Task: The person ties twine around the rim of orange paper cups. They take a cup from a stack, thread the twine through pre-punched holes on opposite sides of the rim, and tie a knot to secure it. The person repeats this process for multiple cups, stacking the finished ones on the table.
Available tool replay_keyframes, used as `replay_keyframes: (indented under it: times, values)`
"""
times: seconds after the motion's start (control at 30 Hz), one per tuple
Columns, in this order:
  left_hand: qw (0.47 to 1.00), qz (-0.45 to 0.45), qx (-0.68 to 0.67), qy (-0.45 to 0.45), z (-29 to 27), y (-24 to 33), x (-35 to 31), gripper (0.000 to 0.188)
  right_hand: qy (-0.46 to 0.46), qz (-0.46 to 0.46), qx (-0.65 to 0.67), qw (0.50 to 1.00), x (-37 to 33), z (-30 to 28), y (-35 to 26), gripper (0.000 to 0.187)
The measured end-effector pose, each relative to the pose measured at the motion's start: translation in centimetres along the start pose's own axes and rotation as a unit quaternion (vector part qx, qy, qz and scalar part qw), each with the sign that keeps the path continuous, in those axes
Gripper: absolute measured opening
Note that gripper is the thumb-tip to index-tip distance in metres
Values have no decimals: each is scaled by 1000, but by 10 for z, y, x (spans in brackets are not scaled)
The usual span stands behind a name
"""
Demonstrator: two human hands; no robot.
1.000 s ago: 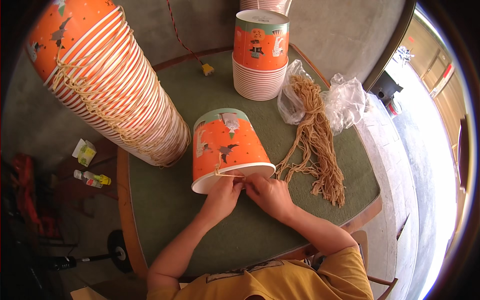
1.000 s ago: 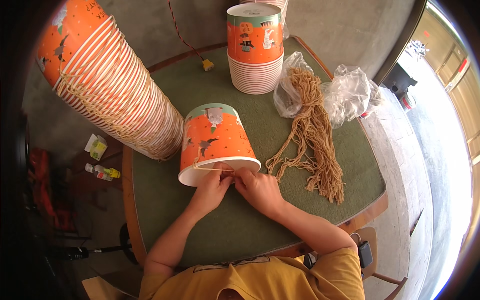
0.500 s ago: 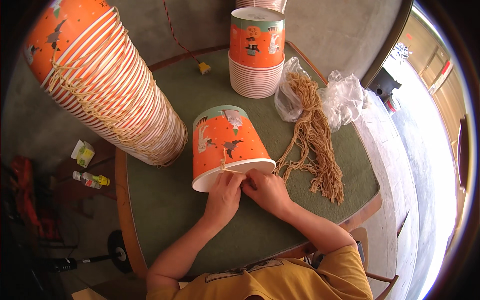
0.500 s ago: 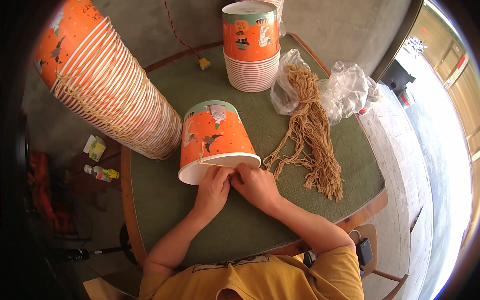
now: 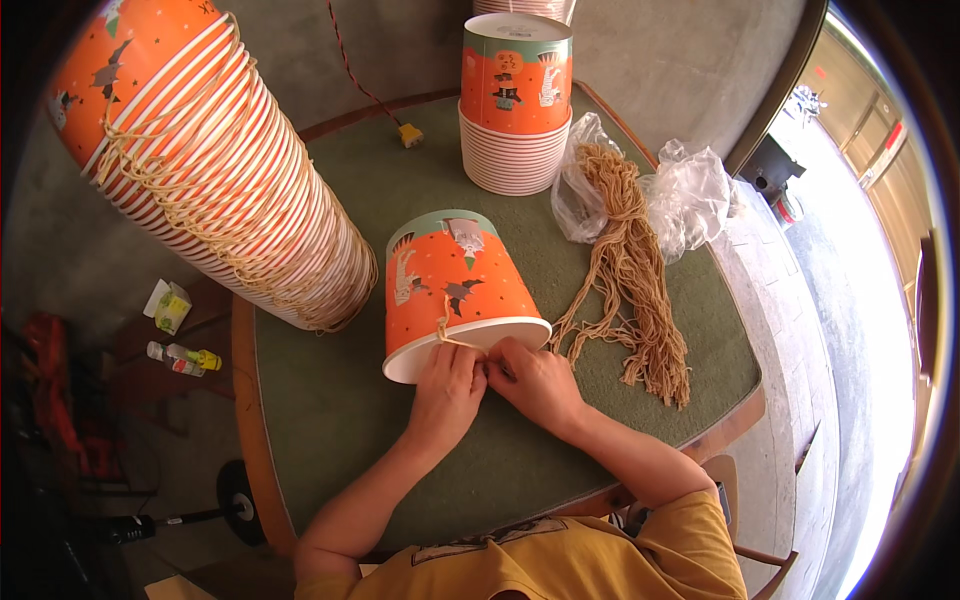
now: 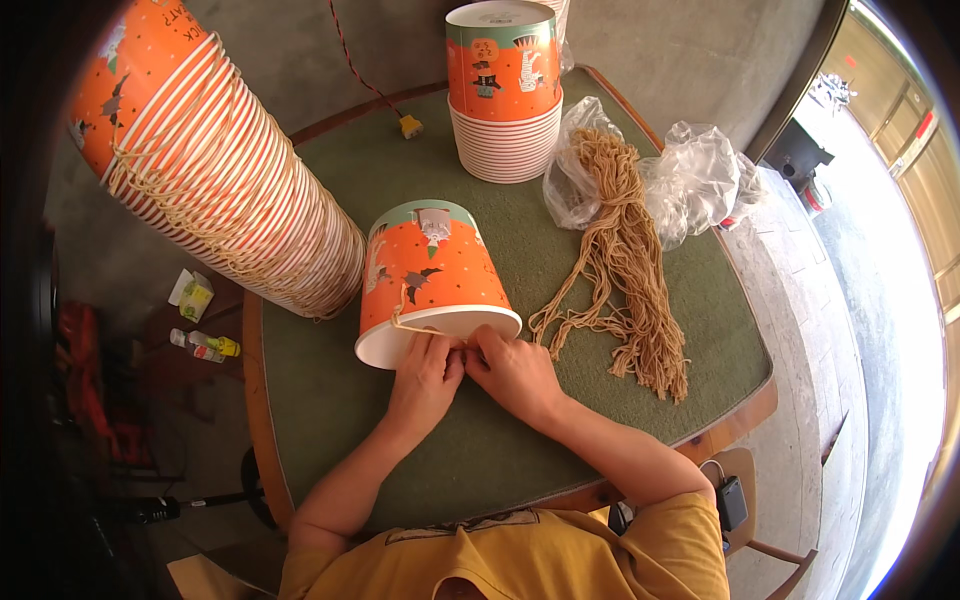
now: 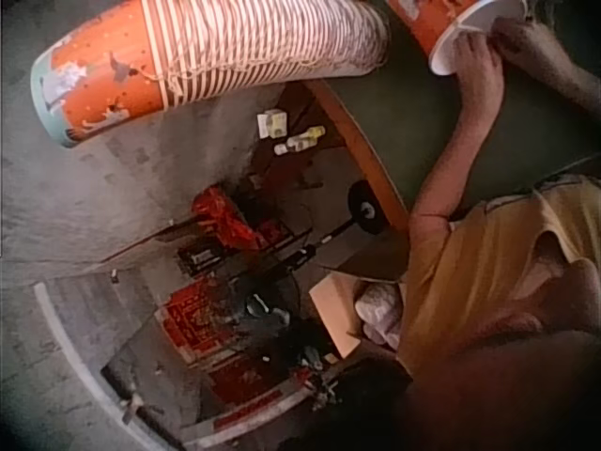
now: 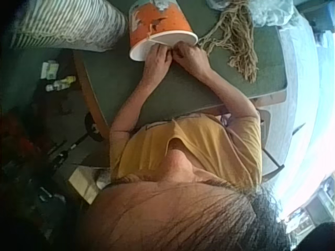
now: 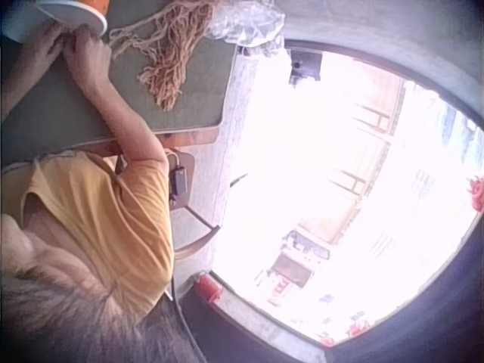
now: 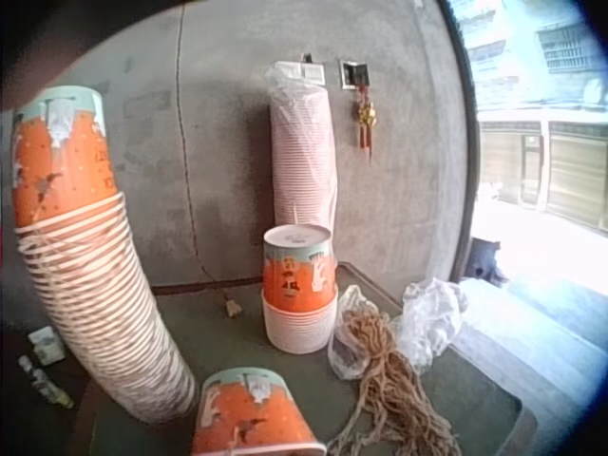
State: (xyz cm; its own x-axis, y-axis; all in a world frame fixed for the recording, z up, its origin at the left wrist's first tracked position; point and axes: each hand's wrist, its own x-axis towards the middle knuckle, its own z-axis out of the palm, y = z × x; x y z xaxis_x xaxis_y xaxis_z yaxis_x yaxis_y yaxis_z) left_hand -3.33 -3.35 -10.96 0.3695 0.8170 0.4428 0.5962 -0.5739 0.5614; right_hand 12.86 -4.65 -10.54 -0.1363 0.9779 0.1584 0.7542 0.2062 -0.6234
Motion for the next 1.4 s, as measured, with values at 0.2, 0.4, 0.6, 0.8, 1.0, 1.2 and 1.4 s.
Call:
replay_keyframes:
  times: [0.2, 0.4, 0.6, 0.8, 1.0, 1.2, 1.4]
  values:
    - [1000, -1, 12, -6, -4, 2, 1, 17, 23, -25, 15, 999, -1, 1, 0, 12]
    - [997, 28, 69, -8, -6, 1, 1, 16, 7, -23, 36, 999, 1, -1, 1, 11]
    - [996, 38, 75, -5, -5, -1, 1, 18, -32, 22, 112, 993, 3, -10, -4, 15]
    - [998, 24, 51, 17, -6, 5, 0, 21, -82, 74, 128, 986, 7, -16, -8, 17]
    - [995, 2, 100, 22, -5, 14, -10, 27, -86, 92, 159, 979, 9, -20, -9, 17]
    - [994, 0, 107, 23, -2, 11, -9, 28, -95, 95, 146, 980, 9, -21, -12, 18]
    - [995, -4, 90, 32, 2, 8, -8, 27, -101, 106, 146, 978, 10, -20, -11, 19]
